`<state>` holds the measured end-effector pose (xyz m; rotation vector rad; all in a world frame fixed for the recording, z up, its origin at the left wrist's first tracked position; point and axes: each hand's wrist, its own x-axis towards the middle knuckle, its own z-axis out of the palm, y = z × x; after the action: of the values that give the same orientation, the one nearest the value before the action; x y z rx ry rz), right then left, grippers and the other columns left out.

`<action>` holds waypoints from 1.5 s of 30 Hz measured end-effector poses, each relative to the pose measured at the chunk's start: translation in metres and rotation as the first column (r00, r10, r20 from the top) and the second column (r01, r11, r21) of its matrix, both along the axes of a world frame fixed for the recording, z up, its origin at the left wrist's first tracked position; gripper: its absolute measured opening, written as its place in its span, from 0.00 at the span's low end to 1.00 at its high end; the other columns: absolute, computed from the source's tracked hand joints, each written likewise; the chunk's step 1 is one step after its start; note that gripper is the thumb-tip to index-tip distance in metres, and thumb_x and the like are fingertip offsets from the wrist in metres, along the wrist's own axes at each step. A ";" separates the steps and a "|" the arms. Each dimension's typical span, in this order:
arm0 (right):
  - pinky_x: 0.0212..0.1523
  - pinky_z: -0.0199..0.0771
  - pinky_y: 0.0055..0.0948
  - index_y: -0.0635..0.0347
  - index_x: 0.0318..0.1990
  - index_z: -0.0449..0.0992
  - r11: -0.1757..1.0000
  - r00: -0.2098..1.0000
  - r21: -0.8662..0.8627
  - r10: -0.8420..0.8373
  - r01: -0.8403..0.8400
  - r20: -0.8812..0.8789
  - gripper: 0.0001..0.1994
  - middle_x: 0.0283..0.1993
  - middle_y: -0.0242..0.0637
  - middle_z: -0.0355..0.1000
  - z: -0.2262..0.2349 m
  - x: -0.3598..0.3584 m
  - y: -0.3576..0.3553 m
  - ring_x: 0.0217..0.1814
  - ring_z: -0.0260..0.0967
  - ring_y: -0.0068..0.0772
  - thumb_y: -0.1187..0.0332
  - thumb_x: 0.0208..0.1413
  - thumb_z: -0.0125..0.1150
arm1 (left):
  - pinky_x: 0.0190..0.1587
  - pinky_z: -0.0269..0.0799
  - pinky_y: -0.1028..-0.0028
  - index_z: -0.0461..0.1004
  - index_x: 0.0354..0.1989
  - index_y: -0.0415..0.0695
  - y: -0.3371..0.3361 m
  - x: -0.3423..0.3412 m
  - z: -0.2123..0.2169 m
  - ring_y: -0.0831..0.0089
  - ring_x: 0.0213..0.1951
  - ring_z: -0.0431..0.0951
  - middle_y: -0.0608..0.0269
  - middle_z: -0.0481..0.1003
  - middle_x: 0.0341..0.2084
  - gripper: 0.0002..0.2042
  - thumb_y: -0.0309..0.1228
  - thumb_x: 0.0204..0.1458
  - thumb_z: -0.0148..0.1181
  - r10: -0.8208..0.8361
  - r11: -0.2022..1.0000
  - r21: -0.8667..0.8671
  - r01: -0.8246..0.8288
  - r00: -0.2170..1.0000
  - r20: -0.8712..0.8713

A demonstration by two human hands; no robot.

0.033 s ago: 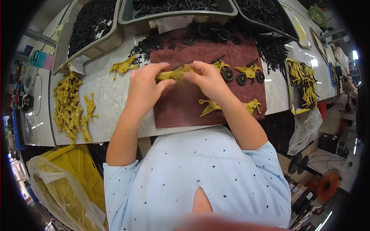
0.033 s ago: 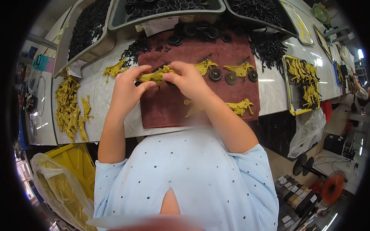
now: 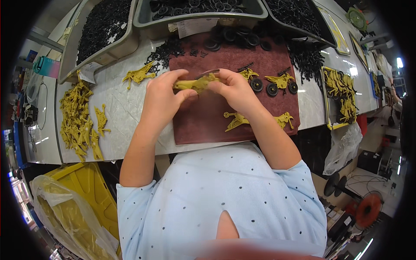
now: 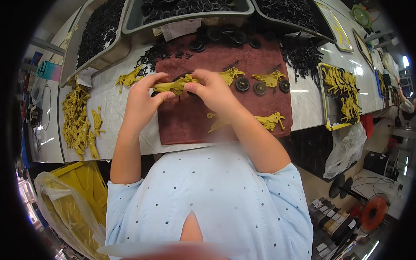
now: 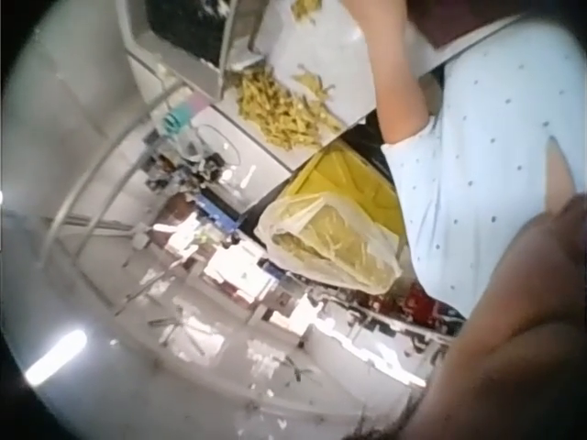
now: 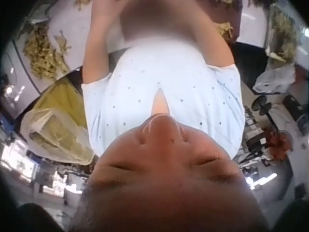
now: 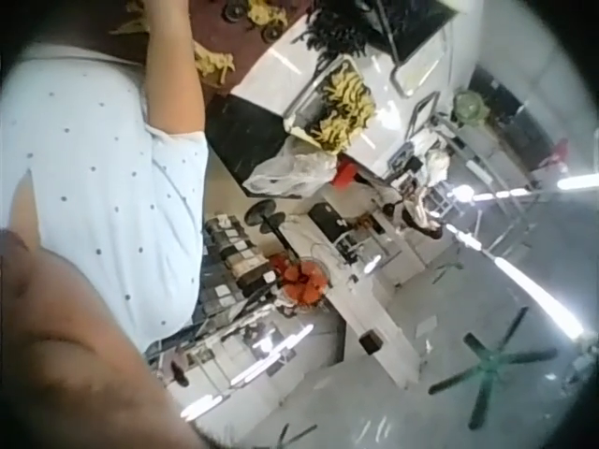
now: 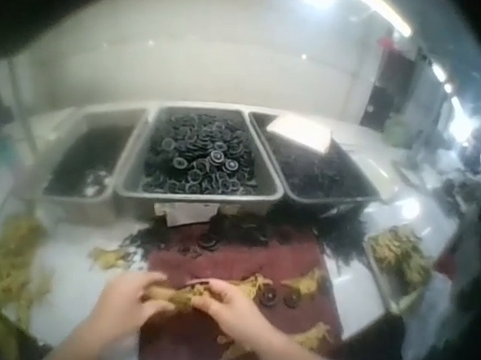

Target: The person assembles toy motorcycles by inserting wheels and handlebars into plastic frame pieces, pressing the parts together, placing finished toys onto a tray, and laying out additional frames to attach more wheels.

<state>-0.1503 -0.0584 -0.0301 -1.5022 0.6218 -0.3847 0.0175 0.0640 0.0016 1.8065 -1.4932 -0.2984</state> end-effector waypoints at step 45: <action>0.44 0.72 0.33 0.63 0.46 0.75 0.800 0.825 -0.516 -0.048 -0.307 -0.563 0.20 0.42 0.41 0.71 0.032 -0.099 0.009 0.42 0.71 0.41 0.69 0.43 0.71 | 0.36 0.68 0.77 0.79 0.39 0.37 -0.006 0.037 -0.042 0.77 0.30 0.72 0.65 0.78 0.27 0.08 0.27 0.53 0.61 0.209 0.926 0.377 0.002 0.830 -0.517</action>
<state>-0.2490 -0.0497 0.0020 -2.2931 0.8922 0.0002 0.0549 0.0575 -0.0399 1.8534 -0.9603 -1.0090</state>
